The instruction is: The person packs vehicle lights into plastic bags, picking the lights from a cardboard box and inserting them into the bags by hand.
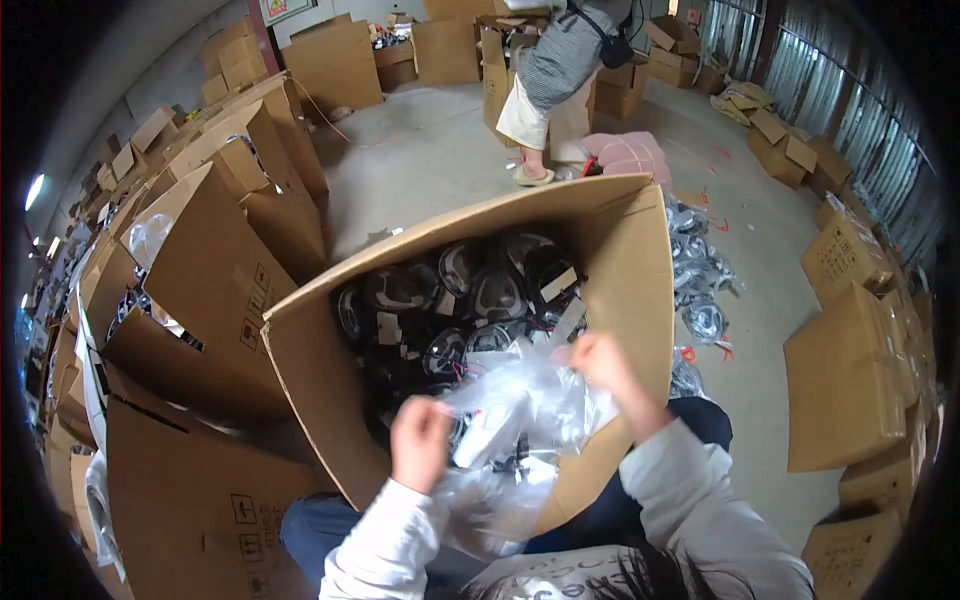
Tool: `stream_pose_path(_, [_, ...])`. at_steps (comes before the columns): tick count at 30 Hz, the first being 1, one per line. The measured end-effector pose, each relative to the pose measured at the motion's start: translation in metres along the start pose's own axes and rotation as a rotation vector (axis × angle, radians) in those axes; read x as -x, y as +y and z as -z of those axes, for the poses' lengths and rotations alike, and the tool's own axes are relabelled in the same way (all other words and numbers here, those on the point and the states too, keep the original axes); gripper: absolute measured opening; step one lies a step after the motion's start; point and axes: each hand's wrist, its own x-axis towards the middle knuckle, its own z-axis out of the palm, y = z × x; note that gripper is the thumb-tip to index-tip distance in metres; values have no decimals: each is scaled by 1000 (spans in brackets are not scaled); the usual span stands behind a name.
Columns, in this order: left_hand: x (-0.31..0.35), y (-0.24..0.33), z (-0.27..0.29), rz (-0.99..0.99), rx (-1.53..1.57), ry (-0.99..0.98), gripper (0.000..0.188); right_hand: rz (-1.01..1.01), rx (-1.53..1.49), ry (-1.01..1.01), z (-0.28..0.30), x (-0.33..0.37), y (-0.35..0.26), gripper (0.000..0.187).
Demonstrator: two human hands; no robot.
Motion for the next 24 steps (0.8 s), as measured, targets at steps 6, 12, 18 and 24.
stream_pose_path(6, [-7,2,11,10,156,4,14,492,684,965,39,21,-71,19])
stream_pose_path(12, [-15,15,-2,-167,-26,-418,11,601,493,5,17,43,-52,30])
stream_pose_path(18, [-16,-62,-22,117,-272,-437,38,504,582,657,62,35,-64,40])
stream_pose_path(24, [-14,-145,-51,313,-993,-564,50,502,424,-79,-8,44,-55,56])
